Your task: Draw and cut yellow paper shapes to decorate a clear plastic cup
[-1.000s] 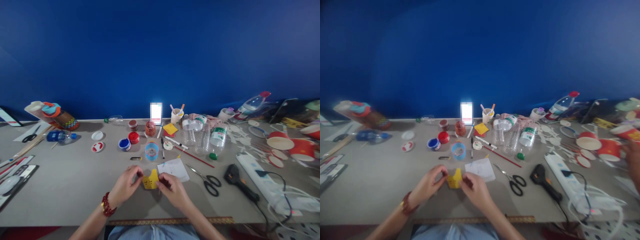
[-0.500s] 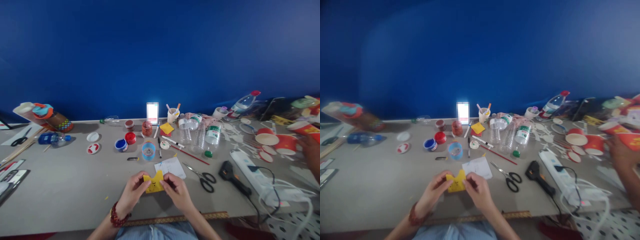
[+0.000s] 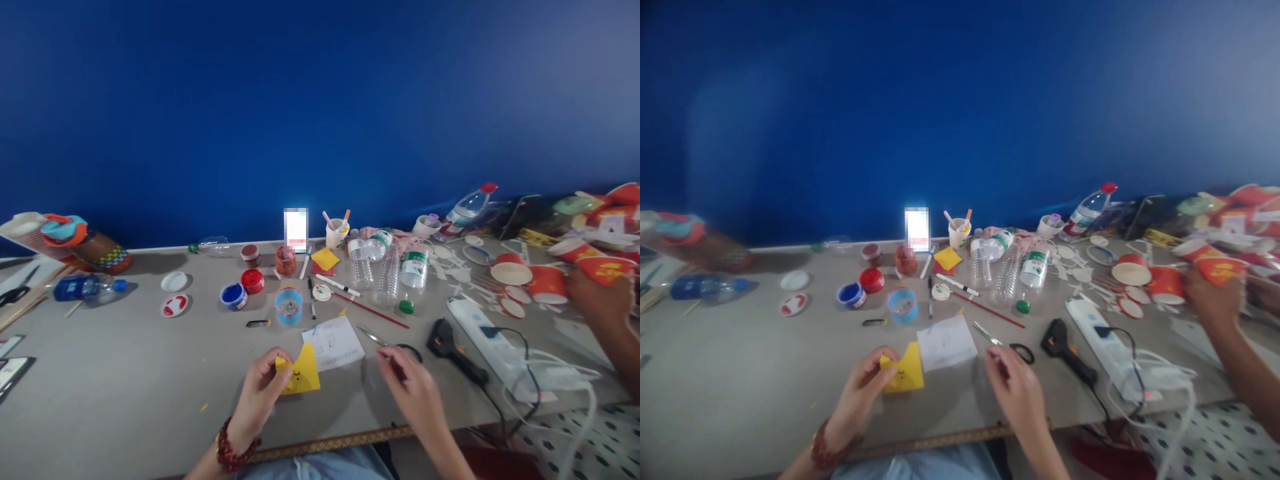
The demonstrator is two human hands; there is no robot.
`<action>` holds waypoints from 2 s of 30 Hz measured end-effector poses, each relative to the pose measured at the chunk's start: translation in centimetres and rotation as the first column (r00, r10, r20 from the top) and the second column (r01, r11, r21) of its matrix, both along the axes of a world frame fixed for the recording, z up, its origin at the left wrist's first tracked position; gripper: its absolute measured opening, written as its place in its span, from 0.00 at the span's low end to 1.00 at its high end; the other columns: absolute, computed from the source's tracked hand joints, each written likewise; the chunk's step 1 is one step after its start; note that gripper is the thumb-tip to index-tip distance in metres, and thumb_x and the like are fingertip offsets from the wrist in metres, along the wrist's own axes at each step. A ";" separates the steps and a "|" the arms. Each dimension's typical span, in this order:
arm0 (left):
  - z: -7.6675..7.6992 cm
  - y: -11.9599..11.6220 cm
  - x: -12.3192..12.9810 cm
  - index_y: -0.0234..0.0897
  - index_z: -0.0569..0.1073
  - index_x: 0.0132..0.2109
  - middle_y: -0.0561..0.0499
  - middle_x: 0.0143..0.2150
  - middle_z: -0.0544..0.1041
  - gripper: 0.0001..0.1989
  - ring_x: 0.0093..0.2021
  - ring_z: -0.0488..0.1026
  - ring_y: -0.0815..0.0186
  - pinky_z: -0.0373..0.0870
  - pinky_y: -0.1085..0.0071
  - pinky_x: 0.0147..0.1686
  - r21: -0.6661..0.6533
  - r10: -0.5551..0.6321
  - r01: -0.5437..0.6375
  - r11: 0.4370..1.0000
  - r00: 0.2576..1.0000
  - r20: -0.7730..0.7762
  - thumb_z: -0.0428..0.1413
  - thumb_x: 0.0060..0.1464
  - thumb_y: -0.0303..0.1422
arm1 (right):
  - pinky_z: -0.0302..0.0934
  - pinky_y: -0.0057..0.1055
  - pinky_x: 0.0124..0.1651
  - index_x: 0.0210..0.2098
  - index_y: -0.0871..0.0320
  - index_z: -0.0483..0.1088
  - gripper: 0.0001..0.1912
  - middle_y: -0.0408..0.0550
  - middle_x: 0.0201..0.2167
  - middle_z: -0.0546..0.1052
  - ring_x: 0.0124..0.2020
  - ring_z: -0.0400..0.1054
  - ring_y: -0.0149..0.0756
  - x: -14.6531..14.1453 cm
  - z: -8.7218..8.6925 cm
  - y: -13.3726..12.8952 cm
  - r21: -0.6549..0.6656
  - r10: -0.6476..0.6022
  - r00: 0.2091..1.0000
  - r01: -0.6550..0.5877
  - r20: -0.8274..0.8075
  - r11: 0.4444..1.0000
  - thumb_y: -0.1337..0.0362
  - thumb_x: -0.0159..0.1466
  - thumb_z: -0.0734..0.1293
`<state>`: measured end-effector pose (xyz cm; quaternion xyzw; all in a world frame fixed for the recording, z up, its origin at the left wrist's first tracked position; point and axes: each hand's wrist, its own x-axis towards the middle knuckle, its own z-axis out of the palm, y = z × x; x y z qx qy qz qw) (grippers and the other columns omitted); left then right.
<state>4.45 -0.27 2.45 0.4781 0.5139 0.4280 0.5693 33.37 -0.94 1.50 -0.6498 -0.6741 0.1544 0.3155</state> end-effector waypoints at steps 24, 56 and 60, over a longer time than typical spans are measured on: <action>1.5 1.5 1.2 0.35 0.72 0.31 0.53 0.29 0.70 0.10 0.30 0.65 0.69 0.64 0.76 0.30 0.085 0.105 -0.118 0.989 0.983 0.148 0.58 0.52 0.39 | 0.65 0.29 0.26 0.32 0.55 0.73 0.12 0.47 0.27 0.78 0.25 0.71 0.39 5.9 1.1 -2.3 -0.436 -0.084 0.933 -0.082 -0.349 0.896 0.55 0.52 0.67; 3.0 2.3 4.1 0.36 0.74 0.36 0.55 0.29 0.74 0.10 0.27 0.70 0.73 0.65 0.80 0.25 -0.090 0.406 -0.424 0.901 0.750 0.522 0.65 0.49 0.35 | 0.51 0.25 0.29 0.30 0.58 0.64 0.28 0.42 0.25 0.65 0.27 0.55 0.30 -9.3 0.7 -1.6 -0.220 0.093 0.514 -0.515 -0.853 0.829 0.39 0.51 0.71; 2.7 2.1 4.3 0.36 0.75 0.35 0.55 0.29 0.74 0.11 0.27 0.69 0.73 0.65 0.79 0.26 -0.100 0.416 -0.425 0.900 0.763 0.496 0.65 0.48 0.37 | 0.50 0.25 0.28 0.31 0.58 0.63 0.30 0.41 0.25 0.65 0.26 0.54 0.29 -9.7 0.9 -1.2 -0.238 0.066 0.500 -0.520 -0.864 0.820 0.38 0.50 0.72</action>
